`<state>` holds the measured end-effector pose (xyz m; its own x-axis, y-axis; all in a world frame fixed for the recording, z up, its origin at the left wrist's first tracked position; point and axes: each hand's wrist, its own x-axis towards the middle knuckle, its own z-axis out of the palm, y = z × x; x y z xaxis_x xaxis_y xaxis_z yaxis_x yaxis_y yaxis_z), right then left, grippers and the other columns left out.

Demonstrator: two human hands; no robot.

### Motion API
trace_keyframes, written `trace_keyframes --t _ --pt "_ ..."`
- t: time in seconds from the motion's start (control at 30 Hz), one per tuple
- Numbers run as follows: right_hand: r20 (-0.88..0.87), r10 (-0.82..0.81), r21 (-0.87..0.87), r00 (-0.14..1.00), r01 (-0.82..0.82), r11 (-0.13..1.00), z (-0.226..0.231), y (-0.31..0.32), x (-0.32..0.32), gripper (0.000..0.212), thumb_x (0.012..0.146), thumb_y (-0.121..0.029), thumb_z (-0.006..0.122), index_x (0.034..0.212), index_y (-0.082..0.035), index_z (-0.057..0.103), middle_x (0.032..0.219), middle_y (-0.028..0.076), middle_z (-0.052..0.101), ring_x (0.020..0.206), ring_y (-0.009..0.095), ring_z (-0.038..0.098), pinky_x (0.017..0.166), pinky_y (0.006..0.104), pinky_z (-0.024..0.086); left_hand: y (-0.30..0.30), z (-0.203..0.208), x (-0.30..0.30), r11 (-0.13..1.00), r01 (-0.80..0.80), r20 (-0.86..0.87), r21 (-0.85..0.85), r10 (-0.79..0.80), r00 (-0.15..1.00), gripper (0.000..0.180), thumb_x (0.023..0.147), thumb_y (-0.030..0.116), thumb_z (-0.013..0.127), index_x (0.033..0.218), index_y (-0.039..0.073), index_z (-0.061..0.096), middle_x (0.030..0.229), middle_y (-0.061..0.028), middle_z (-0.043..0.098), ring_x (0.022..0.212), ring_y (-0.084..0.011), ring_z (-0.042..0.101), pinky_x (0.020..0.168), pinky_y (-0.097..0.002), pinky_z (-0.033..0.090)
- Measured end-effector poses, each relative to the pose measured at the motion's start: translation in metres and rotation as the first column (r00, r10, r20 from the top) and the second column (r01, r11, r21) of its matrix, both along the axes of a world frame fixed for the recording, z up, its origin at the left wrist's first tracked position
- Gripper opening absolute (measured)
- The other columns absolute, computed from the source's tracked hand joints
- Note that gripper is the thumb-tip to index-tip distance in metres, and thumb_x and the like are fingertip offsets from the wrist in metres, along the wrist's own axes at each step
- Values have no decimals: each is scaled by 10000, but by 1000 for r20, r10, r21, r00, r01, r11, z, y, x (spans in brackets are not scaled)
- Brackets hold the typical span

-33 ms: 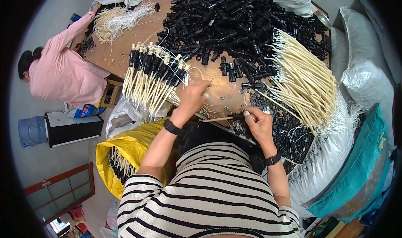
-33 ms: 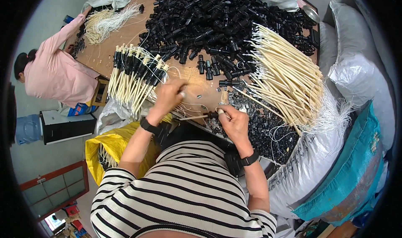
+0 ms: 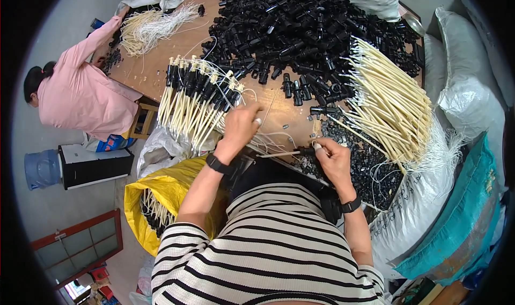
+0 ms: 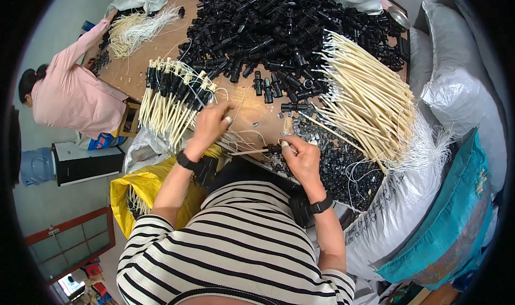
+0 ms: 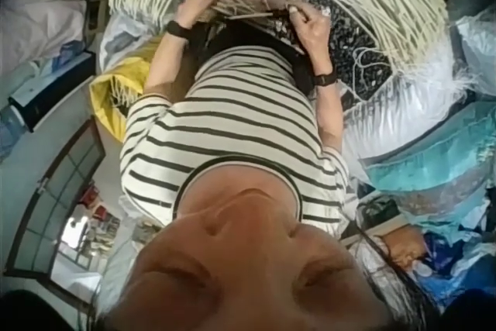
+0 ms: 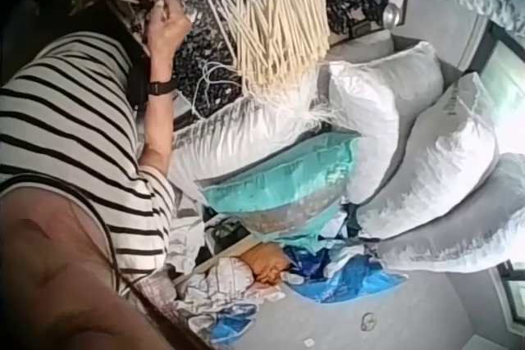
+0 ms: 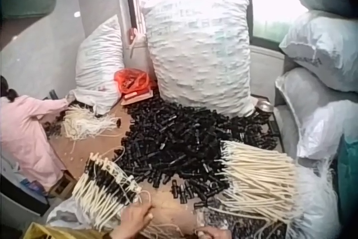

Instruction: The person assembles components by hand, picking up a black plastic connector and a white tube, fitting them together, and then threading a white cord through the assembly. The finished pieces are placed onto a growing pile on the table.

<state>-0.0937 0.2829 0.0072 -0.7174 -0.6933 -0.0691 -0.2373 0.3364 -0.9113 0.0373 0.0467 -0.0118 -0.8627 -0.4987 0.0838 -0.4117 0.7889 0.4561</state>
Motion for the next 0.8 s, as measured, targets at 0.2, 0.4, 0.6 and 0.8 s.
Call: trace_keyframes --t 0.2,0.4,0.6,0.8 --pt "195 -46 61 980 35 998 -10 -1 -2 126 823 -64 621 898 3 696 528 -41 453 513 28 379 478 235 322 32 9 -25 955 200 -324 221 -121 938 343 707 10 668 1044 71 654 824 -104 628 700 -215 608 632 -341 487" --pt "287 -77 36 955 69 997 -15 4 -3 82 859 -27 605 872 13 676 594 -113 440 533 -12 318 481 200 228 27 -14 -37 914 161 -223 373 -80 971 264 703 -2 668 965 33 682 789 -69 602 677 -161 575 613 -271 461" --pt "289 -98 9 952 100 995 -17 -13 -8 99 844 -37 592 862 15 675 603 -76 509 548 4 382 486 208 294 71 10 -46 581 273 -372 767 56 927 178 732 -9 666 888 63 711 812 -59 667 709 -137 614 656 -238 481" --pt "174 22 -45 984 -15 999 -22 -16 -7 118 828 -24 587 893 32 669 734 58 650 719 101 573 654 253 462 78 22 -41 879 476 -500 -31 -426 754 260 693 18 595 874 176 695 886 -32 683 756 -234 640 639 -346 509"
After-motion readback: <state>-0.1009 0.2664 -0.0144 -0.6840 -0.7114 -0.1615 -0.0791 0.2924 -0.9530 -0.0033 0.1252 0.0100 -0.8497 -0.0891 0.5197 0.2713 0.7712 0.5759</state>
